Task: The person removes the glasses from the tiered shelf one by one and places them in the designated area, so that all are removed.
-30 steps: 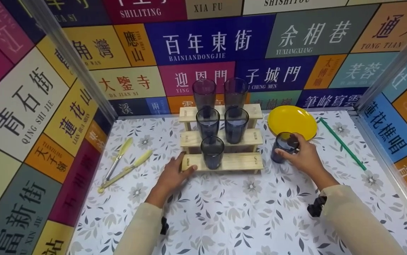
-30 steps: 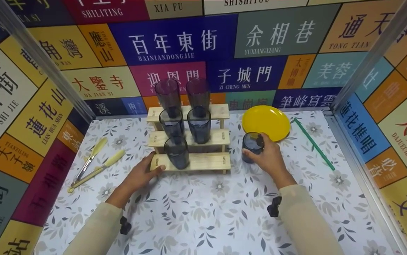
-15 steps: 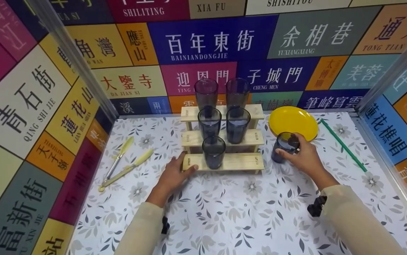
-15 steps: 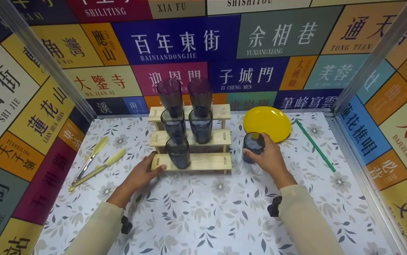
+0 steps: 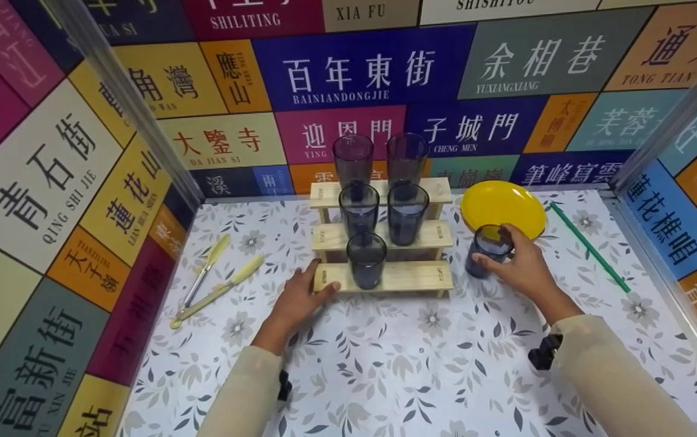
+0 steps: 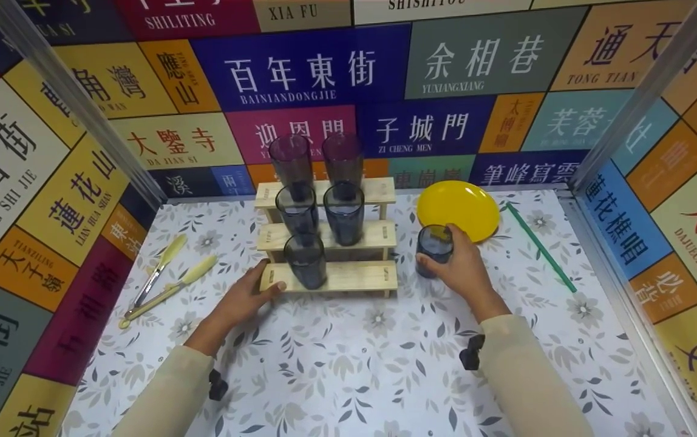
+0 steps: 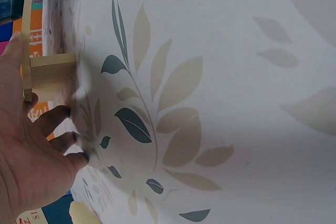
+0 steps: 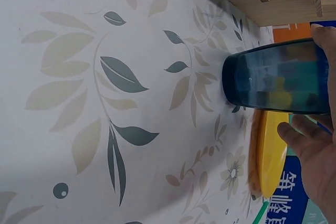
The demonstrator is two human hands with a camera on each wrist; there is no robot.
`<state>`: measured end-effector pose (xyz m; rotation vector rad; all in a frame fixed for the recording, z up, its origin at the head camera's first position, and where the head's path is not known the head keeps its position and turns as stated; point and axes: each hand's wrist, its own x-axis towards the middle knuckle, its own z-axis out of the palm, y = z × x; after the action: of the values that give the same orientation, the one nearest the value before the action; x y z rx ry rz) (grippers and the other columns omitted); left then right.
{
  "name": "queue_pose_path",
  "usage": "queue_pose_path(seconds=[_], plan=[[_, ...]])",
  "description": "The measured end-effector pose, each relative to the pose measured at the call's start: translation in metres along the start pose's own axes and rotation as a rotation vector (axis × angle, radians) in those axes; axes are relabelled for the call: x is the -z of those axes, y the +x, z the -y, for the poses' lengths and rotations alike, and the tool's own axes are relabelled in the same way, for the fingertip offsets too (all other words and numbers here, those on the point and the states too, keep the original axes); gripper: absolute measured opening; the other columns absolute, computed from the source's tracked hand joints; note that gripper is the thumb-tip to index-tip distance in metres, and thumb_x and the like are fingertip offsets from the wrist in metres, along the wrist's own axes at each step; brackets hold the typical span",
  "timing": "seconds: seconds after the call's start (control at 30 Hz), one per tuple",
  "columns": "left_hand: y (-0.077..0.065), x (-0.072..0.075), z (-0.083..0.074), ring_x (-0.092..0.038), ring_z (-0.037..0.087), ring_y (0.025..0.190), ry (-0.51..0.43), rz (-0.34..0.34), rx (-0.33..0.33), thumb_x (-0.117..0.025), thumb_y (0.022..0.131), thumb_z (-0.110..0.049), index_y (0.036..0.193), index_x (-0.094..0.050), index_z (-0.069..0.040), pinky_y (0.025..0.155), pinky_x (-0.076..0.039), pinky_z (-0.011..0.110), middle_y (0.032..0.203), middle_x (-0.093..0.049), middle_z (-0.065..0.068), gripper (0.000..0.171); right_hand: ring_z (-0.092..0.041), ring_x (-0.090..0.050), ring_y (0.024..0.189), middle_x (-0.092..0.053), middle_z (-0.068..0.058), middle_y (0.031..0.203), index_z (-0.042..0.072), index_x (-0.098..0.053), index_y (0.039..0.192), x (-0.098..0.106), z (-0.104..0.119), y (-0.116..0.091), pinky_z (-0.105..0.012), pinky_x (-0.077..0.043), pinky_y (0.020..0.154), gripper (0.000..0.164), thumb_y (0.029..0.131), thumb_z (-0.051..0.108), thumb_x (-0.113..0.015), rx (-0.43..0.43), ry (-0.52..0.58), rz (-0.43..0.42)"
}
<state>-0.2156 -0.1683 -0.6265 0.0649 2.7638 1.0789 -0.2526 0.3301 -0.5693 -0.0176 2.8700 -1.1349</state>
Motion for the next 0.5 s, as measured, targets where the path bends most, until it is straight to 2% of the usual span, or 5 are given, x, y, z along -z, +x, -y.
queue_pose_path(seconds=[0.17, 0.37, 0.5], plan=[[-0.001, -0.002, 0.001, -0.033, 0.055, 0.164, 0.007, -0.005, -0.001, -0.062, 0.103, -0.075, 0.177, -0.031, -0.027, 0.127, -0.036, 0.074, 0.174, -0.042, 0.027, 0.093, -0.054, -0.025, 0.166, -0.023, -0.030, 0.180, 0.005, -0.017, 0.177, 0.007, 0.007, -0.002, -0.075, -0.022, 0.132, 0.128, 0.090, 0.077, -0.078, -0.008, -0.034, 0.018], [-0.002, -0.002, 0.000, -0.031, 0.057, 0.164, -0.004, 0.003, 0.006, -0.062, 0.102, -0.075, 0.177, -0.029, -0.026, 0.128, -0.033, 0.075, 0.175, -0.035, 0.033, 0.095, -0.054, -0.023, 0.167, -0.022, -0.027, 0.182, 0.010, -0.019, 0.178, 0.016, 0.021, -0.005, -0.077, -0.021, 0.131, 0.125, 0.090, 0.079, -0.075, 0.002, -0.079, 0.021], [-0.001, -0.001, 0.000, -0.027, 0.055, 0.166, -0.014, 0.013, 0.018, -0.061, 0.102, -0.076, 0.178, -0.027, -0.026, 0.130, -0.030, 0.074, 0.177, -0.031, 0.032, 0.097, -0.053, -0.026, 0.166, -0.026, -0.025, 0.181, 0.011, -0.023, 0.177, 0.019, 0.031, -0.005, -0.077, -0.022, 0.131, 0.120, 0.092, 0.077, -0.076, 0.050, -0.108, 0.001]])
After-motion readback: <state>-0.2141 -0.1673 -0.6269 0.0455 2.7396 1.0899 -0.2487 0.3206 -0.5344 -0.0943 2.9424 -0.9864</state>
